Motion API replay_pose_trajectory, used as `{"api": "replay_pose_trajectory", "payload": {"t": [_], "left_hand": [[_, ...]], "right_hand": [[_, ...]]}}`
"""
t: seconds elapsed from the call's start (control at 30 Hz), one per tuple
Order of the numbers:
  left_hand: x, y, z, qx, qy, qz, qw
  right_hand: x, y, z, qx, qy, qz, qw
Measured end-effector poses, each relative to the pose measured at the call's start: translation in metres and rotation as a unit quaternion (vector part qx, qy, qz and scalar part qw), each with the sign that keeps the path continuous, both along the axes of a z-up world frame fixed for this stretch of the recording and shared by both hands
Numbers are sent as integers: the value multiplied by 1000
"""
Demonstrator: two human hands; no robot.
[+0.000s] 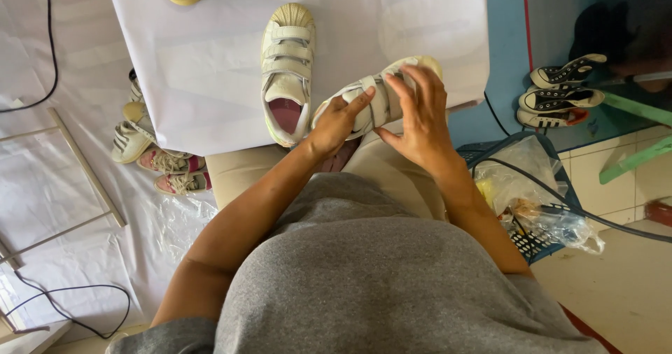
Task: Adjusting velcro straps and inserting paper stuffing into sneakers to prepare them for display or storage.
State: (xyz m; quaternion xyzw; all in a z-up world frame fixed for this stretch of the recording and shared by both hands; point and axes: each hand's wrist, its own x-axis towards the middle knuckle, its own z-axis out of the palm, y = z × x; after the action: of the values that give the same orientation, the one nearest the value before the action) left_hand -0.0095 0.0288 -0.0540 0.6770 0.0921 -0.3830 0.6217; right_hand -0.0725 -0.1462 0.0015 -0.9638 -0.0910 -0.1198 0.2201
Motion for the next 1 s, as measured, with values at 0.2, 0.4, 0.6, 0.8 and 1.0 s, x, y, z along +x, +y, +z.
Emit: {"api": "replay_pose_trajectory", "payload": {"t": [0.2,0.4,0.6,0.8,1.0], "left_hand": [[15,-10,9,92,-8,-76,993],[21,-23,37,46,4,-60,997],[19,-22,30,0,22,-23,999],[17,-25,32,-56,51,-28,997],[13,-18,19,47,-27,-143,988]], "right_hand": [[15,0,-7,-54,120,47,990],[24,-8,-32,-42,111,53,992],[19,-21,-62,16,45,51,998],[15,-30,-96,62,-30,43,997],[12,-27,-98,66,-54,31,996]]}}
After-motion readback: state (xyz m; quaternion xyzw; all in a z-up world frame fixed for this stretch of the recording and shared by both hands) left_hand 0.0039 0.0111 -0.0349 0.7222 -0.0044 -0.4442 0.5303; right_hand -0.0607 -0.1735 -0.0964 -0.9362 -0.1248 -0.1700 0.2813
